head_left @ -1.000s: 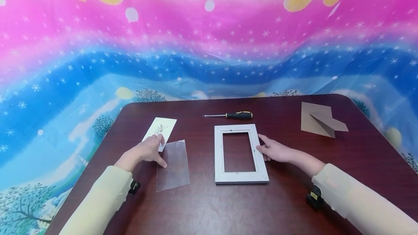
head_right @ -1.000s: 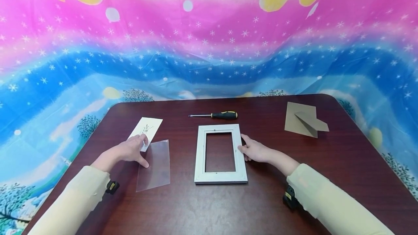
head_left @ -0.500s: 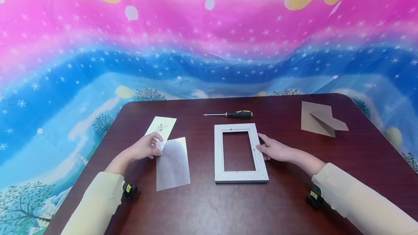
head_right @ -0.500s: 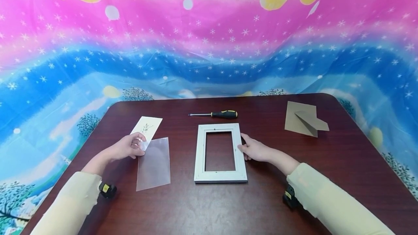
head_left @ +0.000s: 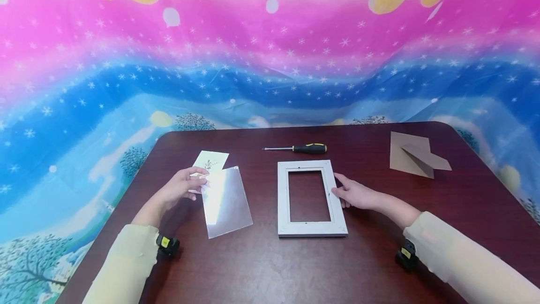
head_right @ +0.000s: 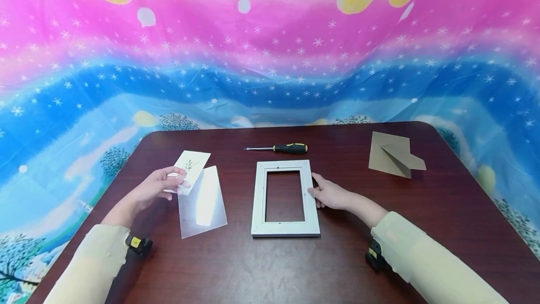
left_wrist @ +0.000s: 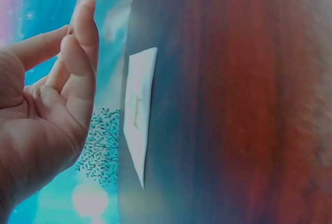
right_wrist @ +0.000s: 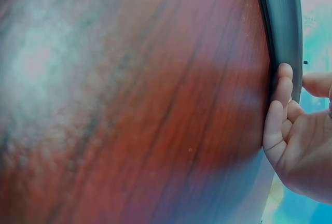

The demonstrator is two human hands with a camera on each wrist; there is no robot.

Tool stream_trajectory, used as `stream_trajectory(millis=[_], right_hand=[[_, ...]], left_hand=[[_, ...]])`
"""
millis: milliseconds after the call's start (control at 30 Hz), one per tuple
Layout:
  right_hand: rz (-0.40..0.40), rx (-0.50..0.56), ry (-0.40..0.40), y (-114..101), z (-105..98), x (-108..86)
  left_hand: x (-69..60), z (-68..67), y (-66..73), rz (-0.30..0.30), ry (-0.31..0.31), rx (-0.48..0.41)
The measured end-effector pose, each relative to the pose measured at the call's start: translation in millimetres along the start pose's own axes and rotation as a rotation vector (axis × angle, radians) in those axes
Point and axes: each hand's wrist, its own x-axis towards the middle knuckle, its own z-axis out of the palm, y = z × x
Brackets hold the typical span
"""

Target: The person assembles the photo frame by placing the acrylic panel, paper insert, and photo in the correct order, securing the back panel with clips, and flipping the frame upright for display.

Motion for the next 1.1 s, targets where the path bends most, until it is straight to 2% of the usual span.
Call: stream_trajectory(millis=[200, 400, 567, 733, 867, 1100], right_hand=[[-0.008, 0.002, -0.006, 0, -1, 0.3], [-0.012, 0.003, -0.006, -2, -1, 0.1], [-0.002, -0.002, -0.001, -2, -1, -0.5], [0.0, 0.004, -0.001, -1, 0, -0.3], [0.001, 0.005, -0.001, -1, 0, -0.1], [-0.001, 0.001, -0.004, -1, -1, -0.9]], left_hand=[[4.2, -0.5, 12.5, 0.05, 0.035, -0.082], [12.0, 8.9, 28.1, 0.081, 0.087, -0.146], [21.9, 22.5, 40.5, 0.109, 0.102, -0.197], [31.8, 37.6, 51.8, 0.14, 0.108, -0.287], [40.1, 50.0, 60.2, 0.138, 0.129, -0.343], [53.9, 73.4, 69.3, 0.114, 0.159, -0.391]])
